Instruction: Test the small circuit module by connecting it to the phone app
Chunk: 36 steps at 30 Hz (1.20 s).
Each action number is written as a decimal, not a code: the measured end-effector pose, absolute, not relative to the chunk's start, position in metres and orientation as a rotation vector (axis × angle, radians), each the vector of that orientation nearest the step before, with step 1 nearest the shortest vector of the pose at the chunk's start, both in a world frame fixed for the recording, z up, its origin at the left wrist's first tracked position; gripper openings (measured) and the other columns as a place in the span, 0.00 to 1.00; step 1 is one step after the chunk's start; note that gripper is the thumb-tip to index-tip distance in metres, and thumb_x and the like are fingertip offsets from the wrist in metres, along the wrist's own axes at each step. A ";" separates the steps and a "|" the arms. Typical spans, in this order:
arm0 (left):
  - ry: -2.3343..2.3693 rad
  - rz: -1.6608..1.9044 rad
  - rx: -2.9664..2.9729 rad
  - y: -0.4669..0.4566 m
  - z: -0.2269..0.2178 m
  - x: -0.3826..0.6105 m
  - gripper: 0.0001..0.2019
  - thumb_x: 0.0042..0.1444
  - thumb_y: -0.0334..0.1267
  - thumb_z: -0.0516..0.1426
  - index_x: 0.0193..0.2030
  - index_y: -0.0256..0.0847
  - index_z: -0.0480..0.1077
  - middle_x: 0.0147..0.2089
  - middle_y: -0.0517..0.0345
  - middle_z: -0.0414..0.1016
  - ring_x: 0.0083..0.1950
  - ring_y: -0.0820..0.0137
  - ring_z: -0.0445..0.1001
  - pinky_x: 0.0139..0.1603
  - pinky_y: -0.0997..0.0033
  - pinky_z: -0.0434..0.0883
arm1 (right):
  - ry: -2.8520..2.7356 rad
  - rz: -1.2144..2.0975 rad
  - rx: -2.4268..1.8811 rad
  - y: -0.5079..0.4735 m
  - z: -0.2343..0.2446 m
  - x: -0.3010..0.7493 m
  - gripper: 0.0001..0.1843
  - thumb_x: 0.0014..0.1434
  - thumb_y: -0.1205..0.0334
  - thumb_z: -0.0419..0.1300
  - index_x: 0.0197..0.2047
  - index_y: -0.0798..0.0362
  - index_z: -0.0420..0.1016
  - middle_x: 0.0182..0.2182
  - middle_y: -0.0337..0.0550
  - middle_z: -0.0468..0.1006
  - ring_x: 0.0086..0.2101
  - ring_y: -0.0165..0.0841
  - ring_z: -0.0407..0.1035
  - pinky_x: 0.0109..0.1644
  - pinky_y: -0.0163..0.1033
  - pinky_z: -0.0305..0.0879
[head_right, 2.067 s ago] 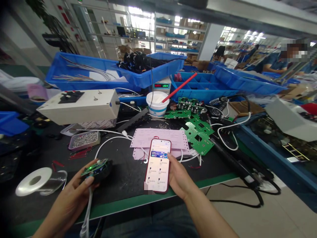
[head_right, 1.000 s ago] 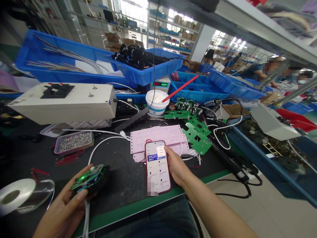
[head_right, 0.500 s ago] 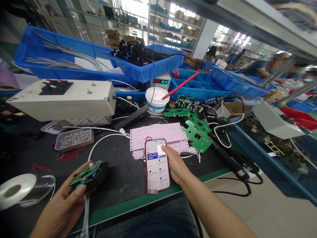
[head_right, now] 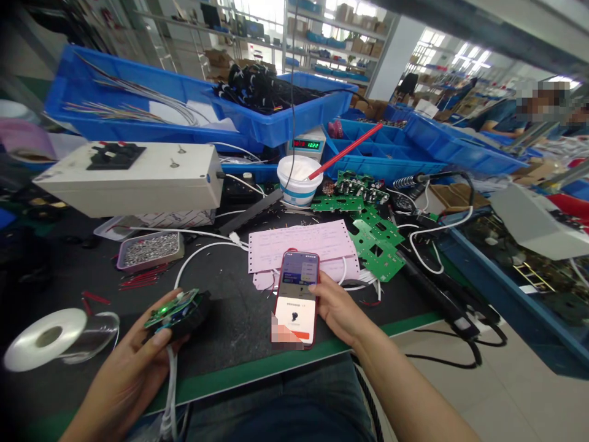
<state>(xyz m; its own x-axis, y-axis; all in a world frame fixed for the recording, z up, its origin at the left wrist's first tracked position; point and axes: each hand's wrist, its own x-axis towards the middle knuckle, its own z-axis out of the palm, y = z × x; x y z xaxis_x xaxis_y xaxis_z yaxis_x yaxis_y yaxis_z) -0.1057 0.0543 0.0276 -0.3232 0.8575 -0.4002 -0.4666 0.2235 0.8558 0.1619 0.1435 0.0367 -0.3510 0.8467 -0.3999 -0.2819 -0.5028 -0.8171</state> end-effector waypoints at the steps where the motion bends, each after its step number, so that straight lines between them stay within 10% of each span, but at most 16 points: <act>1: 1.301 1.413 0.424 0.055 0.026 -0.106 0.37 0.39 0.43 0.71 0.58 0.47 0.66 0.55 0.55 0.71 0.56 0.59 0.68 0.44 0.81 0.72 | -0.860 1.935 -1.086 0.142 0.038 0.163 0.23 0.52 0.65 0.61 0.53 0.51 0.69 0.50 0.44 0.76 0.49 0.37 0.70 0.56 0.45 0.63; 8: 1.294 1.460 0.424 0.056 0.026 -0.104 0.33 0.39 0.41 0.71 0.55 0.47 0.69 0.53 0.56 0.72 0.43 0.68 0.72 0.40 0.82 0.72 | -0.802 1.913 -1.029 0.124 0.038 0.153 0.50 0.45 0.72 0.65 0.66 0.40 0.46 0.57 0.40 0.70 0.52 0.35 0.67 0.56 0.43 0.63; 21: 1.299 1.518 0.413 0.054 0.030 -0.098 0.31 0.40 0.40 0.71 0.54 0.46 0.69 0.53 0.55 0.71 0.46 0.66 0.73 0.38 0.80 0.72 | -1.382 1.655 -1.315 0.117 0.014 0.153 0.63 0.47 0.66 0.67 0.68 0.41 0.22 0.62 0.46 0.61 0.61 0.39 0.56 0.66 0.52 0.47; 36: 1.288 1.498 0.407 0.053 0.025 -0.103 0.33 0.39 0.42 0.71 0.55 0.47 0.69 0.51 0.55 0.72 0.46 0.64 0.73 0.39 0.80 0.72 | -1.071 1.726 -1.092 0.118 0.013 0.152 0.48 0.54 0.63 0.61 0.68 0.38 0.36 0.69 0.36 0.42 0.66 0.29 0.43 0.70 0.45 0.37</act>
<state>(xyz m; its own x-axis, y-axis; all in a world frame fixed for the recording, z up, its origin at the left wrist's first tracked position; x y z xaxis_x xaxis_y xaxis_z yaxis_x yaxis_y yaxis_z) -0.1030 0.0532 0.0248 -0.3735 0.8541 -0.3619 -0.4855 0.1524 0.8609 0.1518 0.1183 0.0129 -0.2965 0.9223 -0.2480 -0.1877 -0.3109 -0.9317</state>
